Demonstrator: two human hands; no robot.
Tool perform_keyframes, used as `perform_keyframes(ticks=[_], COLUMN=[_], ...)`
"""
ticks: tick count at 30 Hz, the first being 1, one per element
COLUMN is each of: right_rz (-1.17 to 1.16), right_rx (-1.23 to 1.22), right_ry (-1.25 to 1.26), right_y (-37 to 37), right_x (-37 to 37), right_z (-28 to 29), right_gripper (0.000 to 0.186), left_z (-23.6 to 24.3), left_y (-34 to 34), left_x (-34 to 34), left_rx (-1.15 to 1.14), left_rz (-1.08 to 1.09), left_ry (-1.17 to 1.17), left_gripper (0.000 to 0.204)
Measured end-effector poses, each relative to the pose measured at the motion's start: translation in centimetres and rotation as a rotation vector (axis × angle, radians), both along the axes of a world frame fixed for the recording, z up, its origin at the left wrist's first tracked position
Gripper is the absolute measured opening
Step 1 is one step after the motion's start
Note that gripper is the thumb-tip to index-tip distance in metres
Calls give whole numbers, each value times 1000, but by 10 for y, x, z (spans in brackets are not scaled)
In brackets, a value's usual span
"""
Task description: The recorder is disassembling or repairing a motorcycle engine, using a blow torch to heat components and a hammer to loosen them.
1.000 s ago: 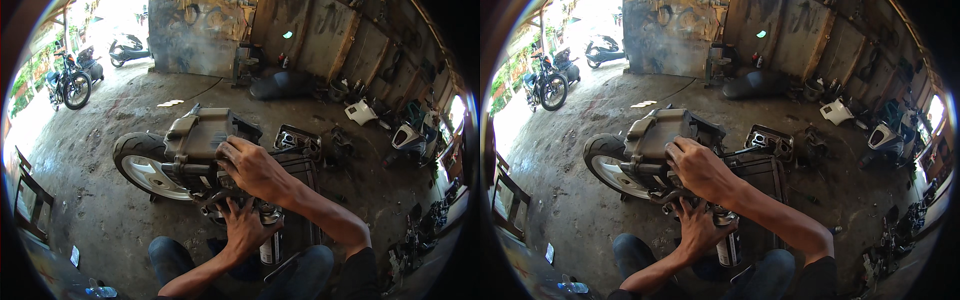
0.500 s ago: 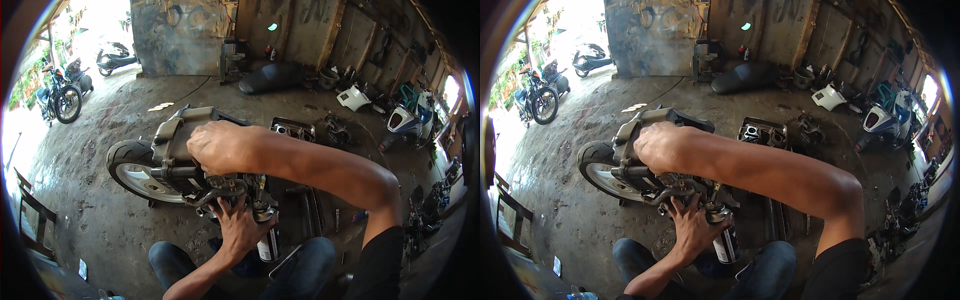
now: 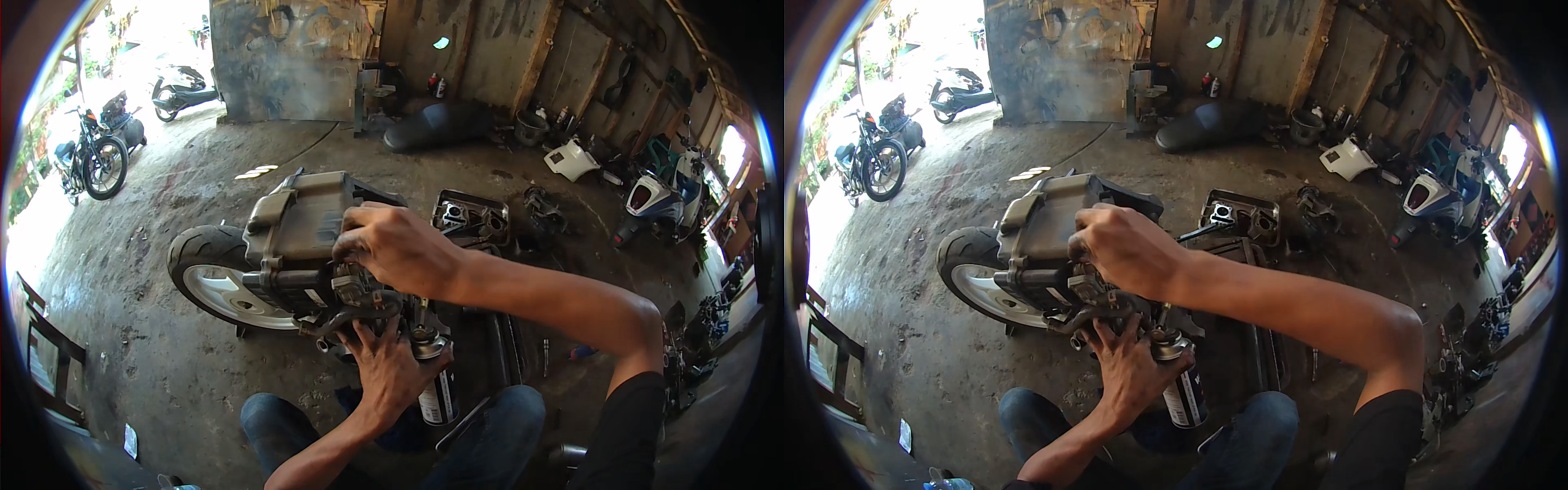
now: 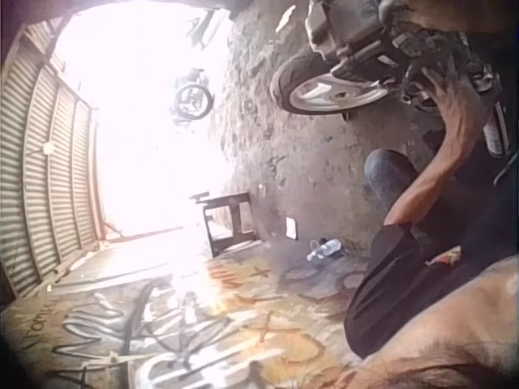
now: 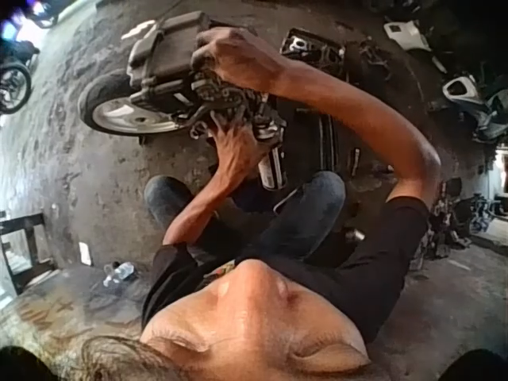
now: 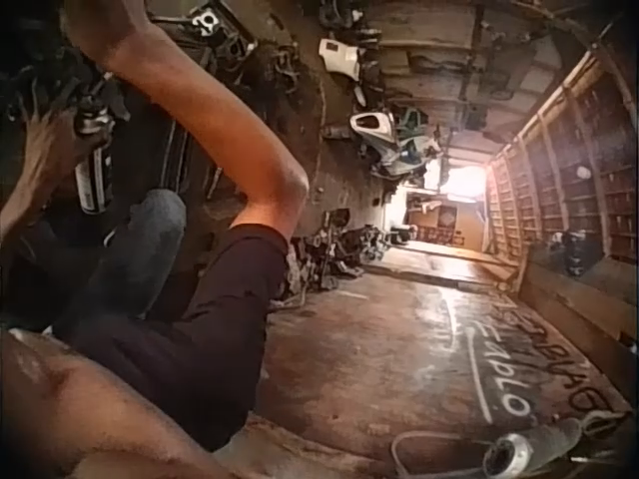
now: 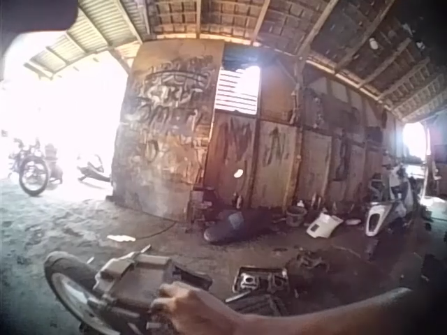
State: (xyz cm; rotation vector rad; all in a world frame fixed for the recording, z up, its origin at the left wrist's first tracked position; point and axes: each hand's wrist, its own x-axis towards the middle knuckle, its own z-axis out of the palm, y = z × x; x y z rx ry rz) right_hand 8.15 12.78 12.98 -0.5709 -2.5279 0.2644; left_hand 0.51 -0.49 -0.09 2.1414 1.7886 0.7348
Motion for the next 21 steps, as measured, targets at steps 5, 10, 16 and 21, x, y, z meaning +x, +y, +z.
perform_keyframes(ticks=[5,10,16,21], right_rz=[-96,-35,-98,-75], right_rx=[30,-53,6,-106], right_ry=[-28,-13,25,58], right_y=[-13,-11,-17,-10], right_x=[12,15,6,14], right_z=[-8,-13,-16,-10], right_gripper=[28,34,33,30], left_z=[-1,-6,-6,-4], left_y=[0,0,0,0], left_x=[-1,0,2,-1], left_rx=[-19,32,68,-34], left_rz=[-9,13,6,-10], left_ry=[8,-2,-57,18], left_gripper=[73,77,76,69])
